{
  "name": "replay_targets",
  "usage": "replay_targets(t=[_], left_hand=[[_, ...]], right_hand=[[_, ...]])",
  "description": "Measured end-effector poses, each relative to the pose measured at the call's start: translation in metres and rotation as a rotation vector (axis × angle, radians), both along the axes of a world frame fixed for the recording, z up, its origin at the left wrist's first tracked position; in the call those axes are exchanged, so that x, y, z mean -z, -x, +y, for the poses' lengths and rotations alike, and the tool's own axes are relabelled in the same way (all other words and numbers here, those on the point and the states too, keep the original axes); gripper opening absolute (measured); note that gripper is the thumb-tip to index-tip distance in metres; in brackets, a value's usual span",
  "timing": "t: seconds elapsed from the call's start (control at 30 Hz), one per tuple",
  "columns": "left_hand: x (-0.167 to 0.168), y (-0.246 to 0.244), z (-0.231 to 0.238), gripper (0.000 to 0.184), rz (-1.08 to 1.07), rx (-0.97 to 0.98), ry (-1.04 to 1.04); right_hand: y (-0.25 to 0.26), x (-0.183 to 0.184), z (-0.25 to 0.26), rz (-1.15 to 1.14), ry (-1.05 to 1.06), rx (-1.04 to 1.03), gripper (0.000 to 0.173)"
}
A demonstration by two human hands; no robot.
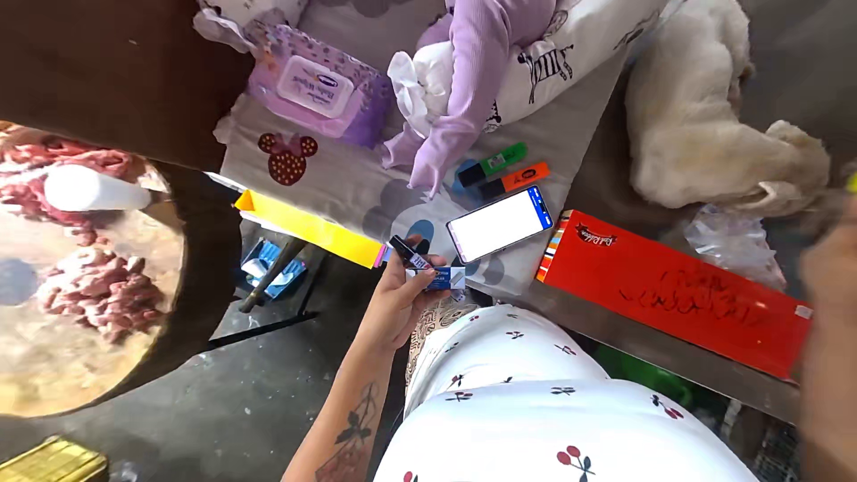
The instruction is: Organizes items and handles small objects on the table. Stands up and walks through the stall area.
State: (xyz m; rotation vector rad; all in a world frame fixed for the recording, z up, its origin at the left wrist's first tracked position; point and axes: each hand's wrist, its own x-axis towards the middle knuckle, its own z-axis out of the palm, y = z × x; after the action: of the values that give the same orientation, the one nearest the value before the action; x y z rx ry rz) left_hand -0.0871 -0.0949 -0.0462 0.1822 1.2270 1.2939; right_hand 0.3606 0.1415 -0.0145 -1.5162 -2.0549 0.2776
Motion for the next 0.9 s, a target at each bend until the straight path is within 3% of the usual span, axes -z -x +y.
replay_targets(t=[0.07,0.17,0.27,0.37,0.5,0.63,0.77,0.9], left_hand=[[0.003,0.007,0.003,0.055,-0.011,0.037,-0.009],[0.005,0.013,0.007,0.057,-0.039,0.095,-0.026],[0.007,0.017,0.011,0.058,-0.056,0.142,-0.038],[0.009,0.018,0.015,0.059,-0.065,0.173,-0.04],[0.009,0.017,0.02,0.056,-0.109,0.18,-0.037],[0.001,0.014,0.028,0.057,-0.141,0.253,-0.07],[-0.008,0.013,0.042,0.065,-0.13,0.498,-0.166],[-0.015,-0.001,0.061,0.067,-0.085,0.783,-0.192]], right_hand=[[0.076,-0.01,-0.027,-0.027,0.024,-0.272,0.037],[0.165,0.018,-0.038,-0.045,0.047,-0.619,0.019],[0.215,0.056,-0.037,-0.161,0.011,-0.858,0.014],[0.233,0.071,-0.036,-0.286,-0.073,-0.935,0.013],[0.232,0.063,-0.045,-0.18,0.02,-0.817,0.014],[0.226,0.04,-0.068,0.392,0.473,-0.505,0.016],[0.227,0.03,-0.092,0.927,0.928,-0.301,0.034],[0.235,0.029,-0.103,0.944,1.063,-0.253,0.028]])
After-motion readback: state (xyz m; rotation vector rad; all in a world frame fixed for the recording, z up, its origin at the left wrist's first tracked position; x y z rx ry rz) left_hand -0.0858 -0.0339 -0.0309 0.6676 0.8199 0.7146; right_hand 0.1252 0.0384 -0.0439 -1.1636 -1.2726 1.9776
